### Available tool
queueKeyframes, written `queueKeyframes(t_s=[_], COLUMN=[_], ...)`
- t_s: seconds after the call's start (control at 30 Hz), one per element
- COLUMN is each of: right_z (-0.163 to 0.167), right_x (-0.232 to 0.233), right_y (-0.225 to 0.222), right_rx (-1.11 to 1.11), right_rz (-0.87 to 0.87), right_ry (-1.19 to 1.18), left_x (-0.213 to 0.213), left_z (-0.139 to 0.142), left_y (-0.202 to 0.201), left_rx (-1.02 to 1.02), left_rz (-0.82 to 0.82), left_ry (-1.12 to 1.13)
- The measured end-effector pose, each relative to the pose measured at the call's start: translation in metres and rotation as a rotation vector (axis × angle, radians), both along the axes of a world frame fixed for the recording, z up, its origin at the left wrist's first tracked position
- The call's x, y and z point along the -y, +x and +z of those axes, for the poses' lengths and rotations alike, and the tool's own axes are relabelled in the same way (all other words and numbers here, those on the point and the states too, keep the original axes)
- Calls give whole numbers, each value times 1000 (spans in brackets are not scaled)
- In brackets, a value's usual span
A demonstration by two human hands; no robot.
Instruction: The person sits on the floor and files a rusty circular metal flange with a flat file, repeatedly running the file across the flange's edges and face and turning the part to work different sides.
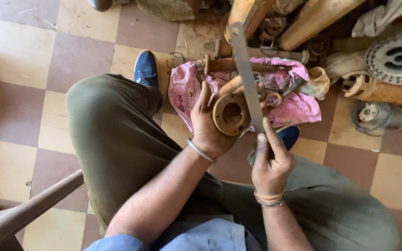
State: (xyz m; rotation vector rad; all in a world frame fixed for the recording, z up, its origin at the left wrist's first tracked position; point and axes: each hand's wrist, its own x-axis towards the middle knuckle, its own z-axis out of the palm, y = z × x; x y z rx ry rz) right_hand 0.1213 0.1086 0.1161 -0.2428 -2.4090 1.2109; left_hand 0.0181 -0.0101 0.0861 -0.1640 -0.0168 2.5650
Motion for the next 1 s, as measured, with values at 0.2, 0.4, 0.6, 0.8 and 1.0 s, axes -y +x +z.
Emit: queueKeyframes(t_s=[0.2,0.4,0.6,0.8,1.0], right_z=[-9,-16,-15,-14,-6], right_x=[1,1,20,20,24], right_y=[-12,-11,-5,-11,-17], right_rx=[35,-10,271,32,173], right_rz=[10,25,-65,21,-56], right_ry=[58,79,-36,8,121], left_x=[-2,-8,-13,-17,-19], left_z=[2,1,-2,-8,-15], left_y=[3,8,13,18,22], left_rx=[-23,38,-35,54,39], left_rz=[-135,-36,78,55,93], left_ry=[-51,-100,-94,-192,-233])
